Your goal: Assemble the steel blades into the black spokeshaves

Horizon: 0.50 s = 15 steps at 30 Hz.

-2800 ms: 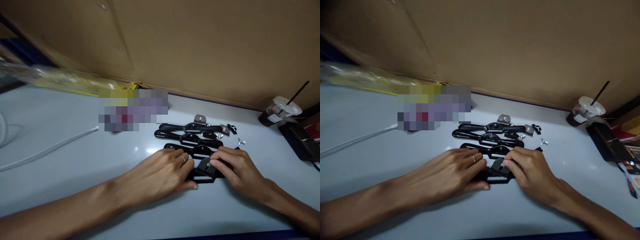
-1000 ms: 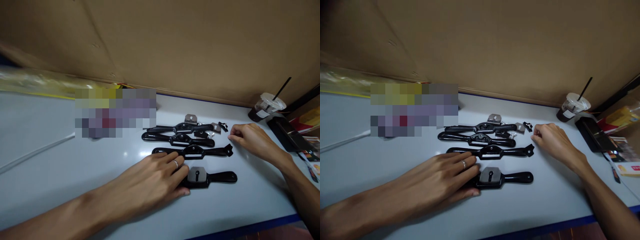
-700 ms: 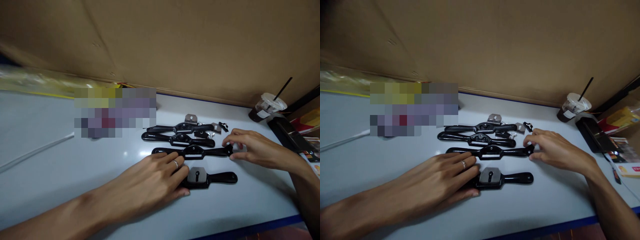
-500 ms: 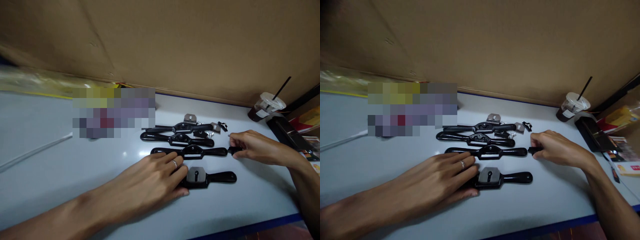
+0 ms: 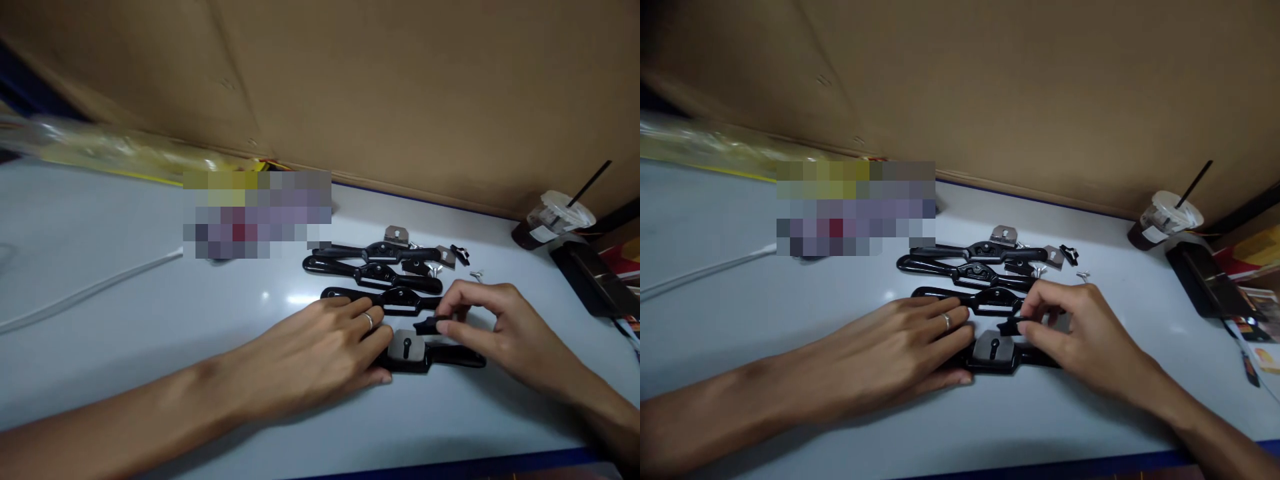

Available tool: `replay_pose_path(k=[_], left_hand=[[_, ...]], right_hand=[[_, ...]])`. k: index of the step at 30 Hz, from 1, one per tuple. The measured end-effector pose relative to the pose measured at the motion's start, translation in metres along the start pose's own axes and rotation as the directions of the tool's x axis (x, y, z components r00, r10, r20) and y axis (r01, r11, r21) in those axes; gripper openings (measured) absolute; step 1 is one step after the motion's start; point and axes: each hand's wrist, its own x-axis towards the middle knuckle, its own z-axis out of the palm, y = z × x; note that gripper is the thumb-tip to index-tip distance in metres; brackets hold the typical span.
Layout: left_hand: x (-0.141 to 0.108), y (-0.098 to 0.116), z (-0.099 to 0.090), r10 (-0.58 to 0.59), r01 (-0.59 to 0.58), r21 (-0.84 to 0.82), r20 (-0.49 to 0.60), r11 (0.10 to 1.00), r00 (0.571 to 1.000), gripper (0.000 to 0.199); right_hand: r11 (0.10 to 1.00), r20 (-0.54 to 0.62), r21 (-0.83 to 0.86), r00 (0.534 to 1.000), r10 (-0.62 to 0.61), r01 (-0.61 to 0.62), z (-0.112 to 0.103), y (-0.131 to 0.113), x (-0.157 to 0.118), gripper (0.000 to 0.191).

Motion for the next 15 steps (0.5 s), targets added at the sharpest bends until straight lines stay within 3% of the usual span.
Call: replay_pose_path(k=[3, 7, 12, 15], left_hand=[[0.001, 0.000, 0.000, 0.008, -0.008, 0.004, -0.012, 1.000, 1.000, 0.026], [0.002, -0.001, 0.000, 0.018, -0.018, 0.009, -0.032, 1.000, 0.999, 0.027], [0.000, -0.001, 0.001, 0.011, -0.012, -0.004, -0.029, 1.000, 1.000, 0.029], [-0.001, 0.000, 0.001, 0.004, -0.005, -0.014, -0.040, 1.000, 0.999, 0.027]], right_hand=[[0.999, -0.022, 0.014, 0.999, -0.028, 0.029, 0.015, 0.001, -0.003, 0.013], [0.999, 0.032, 0.043, 0.999, 0.008, -0.009, 0.025, 0.003, -0.004, 0.017], [0.994, 0.045, -0.078, 0.996, -0.073, 0.076, 0.031, 0.000, -0.005, 0.018], [0.986, 0.024, -0.127, 0.994, -0.104, 0.106, 0.026, -0.001, -0.005, 0.008]])
